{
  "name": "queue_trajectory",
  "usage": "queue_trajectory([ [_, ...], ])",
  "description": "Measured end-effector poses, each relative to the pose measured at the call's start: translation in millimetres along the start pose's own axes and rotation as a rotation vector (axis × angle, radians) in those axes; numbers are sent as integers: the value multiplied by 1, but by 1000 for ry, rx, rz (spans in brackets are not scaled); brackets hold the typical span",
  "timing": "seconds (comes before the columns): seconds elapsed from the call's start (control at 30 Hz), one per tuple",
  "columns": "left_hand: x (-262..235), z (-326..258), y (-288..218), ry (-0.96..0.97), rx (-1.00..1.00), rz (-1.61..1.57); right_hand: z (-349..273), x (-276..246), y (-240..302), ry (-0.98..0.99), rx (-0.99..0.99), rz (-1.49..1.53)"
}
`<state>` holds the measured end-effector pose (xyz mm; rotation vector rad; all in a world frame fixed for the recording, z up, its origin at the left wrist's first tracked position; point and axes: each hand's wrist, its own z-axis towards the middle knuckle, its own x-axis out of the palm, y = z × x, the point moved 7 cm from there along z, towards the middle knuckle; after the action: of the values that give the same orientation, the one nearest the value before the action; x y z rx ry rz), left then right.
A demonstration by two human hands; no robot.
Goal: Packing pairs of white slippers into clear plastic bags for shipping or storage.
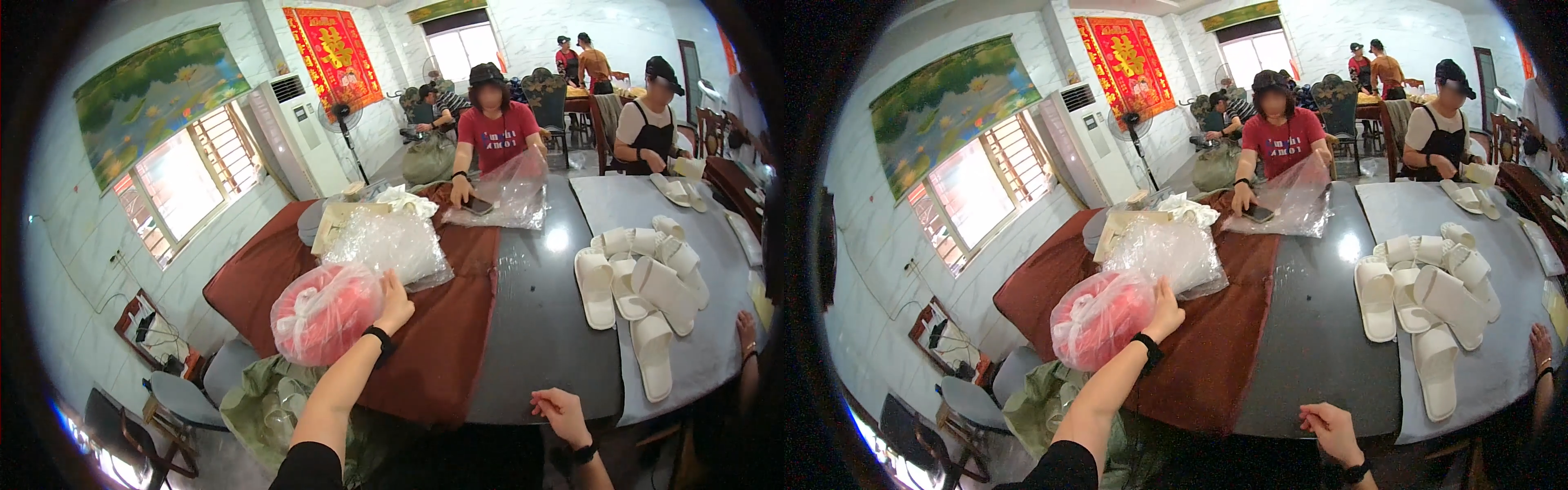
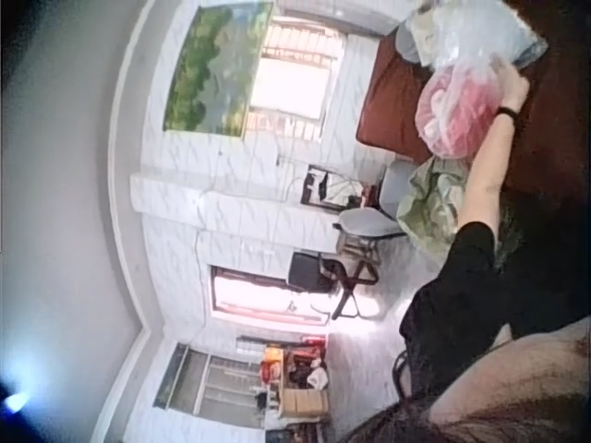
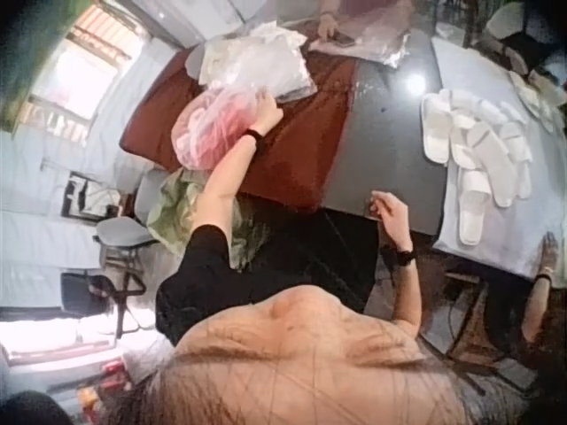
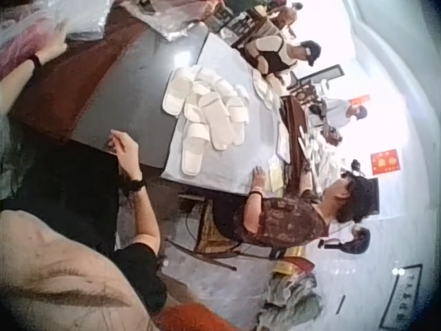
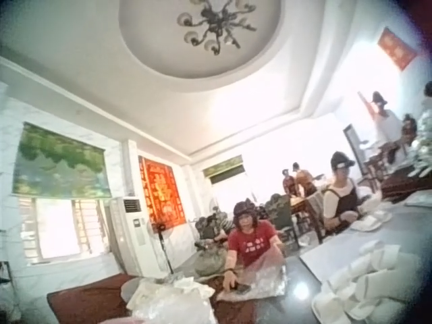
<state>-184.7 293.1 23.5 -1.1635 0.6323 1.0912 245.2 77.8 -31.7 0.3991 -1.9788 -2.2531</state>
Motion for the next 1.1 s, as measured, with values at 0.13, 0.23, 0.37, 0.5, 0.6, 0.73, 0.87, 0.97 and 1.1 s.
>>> queue_trajectory([
  [0.13,19,22,13,-37,-95,189,-5,-3,-4,-19,-71,-51],
  [0.23,15,29,48,-58,-226,270,-4,-1,3,-36,-70,-59],
  [0.37,15,52,42,8,-183,380,-7,-8,3,-90,-85,-44],
  [0.5,12,57,34,-27,30,527,-4,-6,13,-76,-60,-105],
  [0.6,17,61,40,-16,67,548,-3,-4,13,-72,-79,-105],
  [0.73,28,65,46,37,74,548,-2,-2,18,-99,-104,-140],
  [0.87,30,69,42,46,103,571,-4,-1,15,-103,-102,-171],
  [0.97,30,70,44,60,94,572,-5,-2,12,-101,-43,-156],
  [1.1,28,77,40,66,62,461,-7,-6,16,-107,-44,-185],
])
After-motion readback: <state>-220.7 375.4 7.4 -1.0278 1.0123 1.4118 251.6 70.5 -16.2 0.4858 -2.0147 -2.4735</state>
